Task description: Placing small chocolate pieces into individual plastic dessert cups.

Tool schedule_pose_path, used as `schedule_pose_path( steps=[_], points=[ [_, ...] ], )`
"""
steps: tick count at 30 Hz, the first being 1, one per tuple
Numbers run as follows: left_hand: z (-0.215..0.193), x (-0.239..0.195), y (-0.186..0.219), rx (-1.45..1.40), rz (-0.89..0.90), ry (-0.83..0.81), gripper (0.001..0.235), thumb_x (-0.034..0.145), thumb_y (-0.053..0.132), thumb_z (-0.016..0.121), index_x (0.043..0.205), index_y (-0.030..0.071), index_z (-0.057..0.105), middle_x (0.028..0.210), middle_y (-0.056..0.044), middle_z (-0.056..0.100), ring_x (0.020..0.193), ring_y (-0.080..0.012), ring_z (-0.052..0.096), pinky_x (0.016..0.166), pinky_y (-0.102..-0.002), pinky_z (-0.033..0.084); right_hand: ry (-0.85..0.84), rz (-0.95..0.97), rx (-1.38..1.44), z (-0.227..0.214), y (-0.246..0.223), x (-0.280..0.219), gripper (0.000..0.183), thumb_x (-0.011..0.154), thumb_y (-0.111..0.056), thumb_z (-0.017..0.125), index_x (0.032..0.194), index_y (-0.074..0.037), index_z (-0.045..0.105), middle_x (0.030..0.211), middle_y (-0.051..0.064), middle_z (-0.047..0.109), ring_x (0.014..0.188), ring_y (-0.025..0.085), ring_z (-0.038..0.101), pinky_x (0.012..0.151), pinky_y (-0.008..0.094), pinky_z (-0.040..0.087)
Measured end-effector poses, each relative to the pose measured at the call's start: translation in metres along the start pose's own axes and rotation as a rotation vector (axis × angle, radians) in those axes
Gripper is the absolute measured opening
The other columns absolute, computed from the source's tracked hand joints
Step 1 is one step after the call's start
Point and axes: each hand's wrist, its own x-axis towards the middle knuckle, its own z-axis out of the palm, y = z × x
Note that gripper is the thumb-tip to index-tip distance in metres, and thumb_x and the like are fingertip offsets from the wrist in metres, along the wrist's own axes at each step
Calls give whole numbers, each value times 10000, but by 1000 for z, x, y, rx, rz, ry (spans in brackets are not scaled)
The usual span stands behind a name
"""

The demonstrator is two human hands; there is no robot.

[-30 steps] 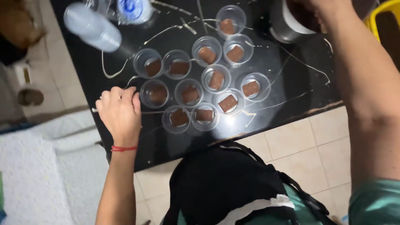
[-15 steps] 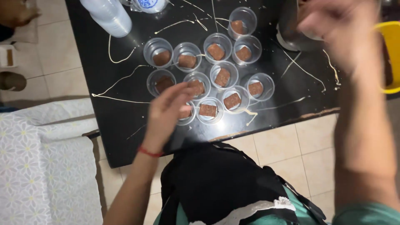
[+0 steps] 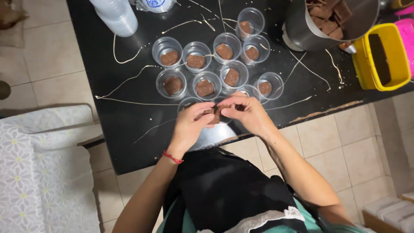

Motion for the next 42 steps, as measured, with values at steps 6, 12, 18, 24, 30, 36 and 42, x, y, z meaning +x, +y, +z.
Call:
schedule_pose_path(
  steps=[6, 12, 18, 24, 30, 36, 42],
  points=[
    [-9, -14, 5, 84, 19, 126, 326, 933, 24, 658, 1247, -62, 655, 1081, -135, 748, 933, -176, 751, 765, -314, 647, 88, 9, -130, -4, 0, -4, 176, 898, -85, 749, 1069, -47, 763, 993, 30, 732, 851, 125, 675, 750, 287, 533],
    [-24, -25, -10, 78, 64, 166, 287, 918, 0, 670, 1195, -77, 662, 1102, -123, 730, 903, -165, 743, 739, -322, 676, 73, -222, -859, 24, 6, 5, 165, 783, -79, 776, 941, -84, 729, 942, 70, 720, 881, 308, 701, 739, 413, 540],
    [-14, -35, -1, 222, -23, 249, 296, 883, 52, 716, 1176, 10, 702, 1076, -99, 755, 800, -122, 718, 557, -286, 592, 24, -231, -1090, 31, 21, 16, 116, 758, -132, 765, 873, -125, 747, 910, 82, 689, 836, 342, 664, 722, 458, 521],
    [-19, -30, -22, 343, 226, 247, 300, 906, 78, 759, 1196, 14, 719, 1006, -84, 791, 820, -104, 710, 688, -238, 571, -23, -269, -1285, 32, 25, 18, 116, 793, -155, 715, 892, -137, 773, 876, 88, 709, 834, 317, 688, 739, 458, 511],
    [14, -24, 14, 292, -20, 315, 279, 859, 69, 748, 1135, 36, 729, 996, -69, 778, 855, -95, 717, 575, -260, 571, 146, -185, -700, 31, -42, -15, 211, 935, -202, 704, 1097, -75, 749, 959, 64, 746, 829, 240, 693, 743, 373, 523],
    [27, 1, -19, 65, 57, 231, 253, 881, 40, 729, 1127, 7, 683, 1008, -95, 752, 878, -114, 720, 638, -261, 630, 211, 88, -158, 37, -8, -28, 295, 861, -93, 748, 1147, -56, 688, 855, -22, 663, 729, 66, 571, 681, 248, 512],
    [25, 8, -29, 218, -23, 223, 246, 884, 99, 755, 1088, -32, 712, 953, -103, 763, 778, -134, 725, 592, -271, 581, 228, 132, -128, 34, -7, -27, 281, 825, -51, 772, 1089, -57, 676, 842, -24, 659, 733, 55, 564, 667, 245, 495]
  ],
)
